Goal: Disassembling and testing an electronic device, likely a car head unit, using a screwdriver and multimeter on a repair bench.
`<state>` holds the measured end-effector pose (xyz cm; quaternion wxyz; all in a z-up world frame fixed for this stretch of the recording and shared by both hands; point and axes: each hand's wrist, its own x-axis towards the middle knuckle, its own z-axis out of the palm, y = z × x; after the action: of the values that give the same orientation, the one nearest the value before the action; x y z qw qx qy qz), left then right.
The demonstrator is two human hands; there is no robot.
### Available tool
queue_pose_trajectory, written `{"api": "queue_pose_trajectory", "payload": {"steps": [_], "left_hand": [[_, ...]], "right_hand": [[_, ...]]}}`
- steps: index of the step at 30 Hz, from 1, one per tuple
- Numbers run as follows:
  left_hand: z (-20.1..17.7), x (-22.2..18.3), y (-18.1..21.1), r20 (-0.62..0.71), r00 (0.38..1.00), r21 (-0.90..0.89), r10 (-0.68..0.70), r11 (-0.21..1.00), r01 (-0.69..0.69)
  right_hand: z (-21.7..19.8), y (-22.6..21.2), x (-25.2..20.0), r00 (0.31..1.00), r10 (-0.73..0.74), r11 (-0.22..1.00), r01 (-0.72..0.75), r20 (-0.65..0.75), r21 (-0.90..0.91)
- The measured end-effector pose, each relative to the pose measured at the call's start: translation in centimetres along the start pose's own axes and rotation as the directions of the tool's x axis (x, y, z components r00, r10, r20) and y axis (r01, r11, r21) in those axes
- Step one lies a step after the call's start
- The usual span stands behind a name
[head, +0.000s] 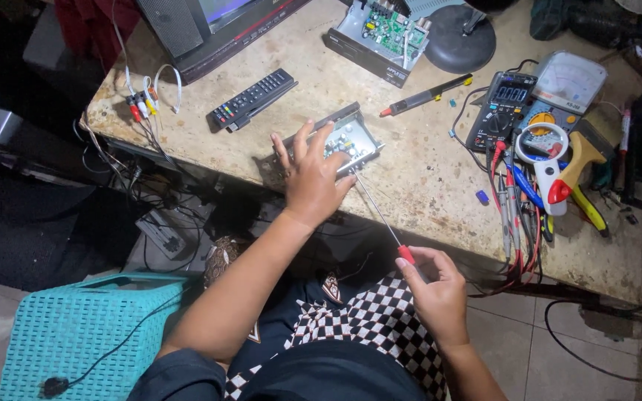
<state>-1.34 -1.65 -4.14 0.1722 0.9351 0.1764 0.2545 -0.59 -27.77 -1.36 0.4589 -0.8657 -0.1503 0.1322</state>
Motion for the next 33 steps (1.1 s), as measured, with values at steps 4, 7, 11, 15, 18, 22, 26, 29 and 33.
{"api": "queue_pose_trajectory", "payload": {"steps": [4, 7, 11, 15, 18, 22, 26, 29, 33], "left_hand": [[-0.4, -0.3, 0.2, -0.069, 0.996, 0.046, 0.052, 0.998, -0.049], [-0.5, -0.7, 0.0, -0.144, 0.972, 0.111, 0.185, 0.979, -0.170], [-0.5, -0.4, 0.0, -0.302, 0.875, 0.136, 0.379, 0.925, -0.354], [0.1, 0.0, -0.5, -0.296, 0.847, 0.180, 0.441, 0.897, -0.404], [0.4, 0.1, -0.6, -0.303, 0.832, 0.138, 0.465, 0.885, -0.444], [0.0, 0.2, -0.4, -0.293, 0.815, 0.132, 0.500, 0.865, -0.484], [-0.4, 0.2, -0.3, -0.325, 0.788, 0.135, 0.524, 0.850, -0.509], [-0.9, 0.1, 0.0, -0.323, 0.787, 0.139, 0.526, 0.849, -0.510], [-0.6, 0.0, -0.1, -0.316, 0.788, 0.138, 0.528, 0.848, -0.512]], "right_hand": [[-0.3, -0.2, -0.2, 1.000, -0.005, 1.000, 0.005, -0.008, 0.023], [-0.9, -0.4, -0.6, 1.000, 0.006, 1.000, -0.005, -0.018, 0.021], [-1.4, 0.2, -1.1, 0.999, -0.032, 0.999, 0.031, -0.018, -0.009], [-1.6, 0.2, -1.3, 0.999, -0.027, 0.999, 0.026, -0.026, -0.018], [-1.8, 0.3, -1.5, 1.000, -0.012, 1.000, 0.012, -0.024, 0.010], [-2.1, 0.3, -1.7, 1.000, 0.012, 1.000, -0.012, -0.016, -0.002], [-2.3, -0.2, -1.8, 1.000, -0.010, 1.000, 0.009, -0.024, -0.014], [-2.4, -0.3, -1.8, 0.999, -0.035, 0.999, 0.035, -0.021, -0.015], [-2.2, 0.0, -1.7, 0.999, -0.030, 1.000, 0.030, -0.030, -0.007]]}}
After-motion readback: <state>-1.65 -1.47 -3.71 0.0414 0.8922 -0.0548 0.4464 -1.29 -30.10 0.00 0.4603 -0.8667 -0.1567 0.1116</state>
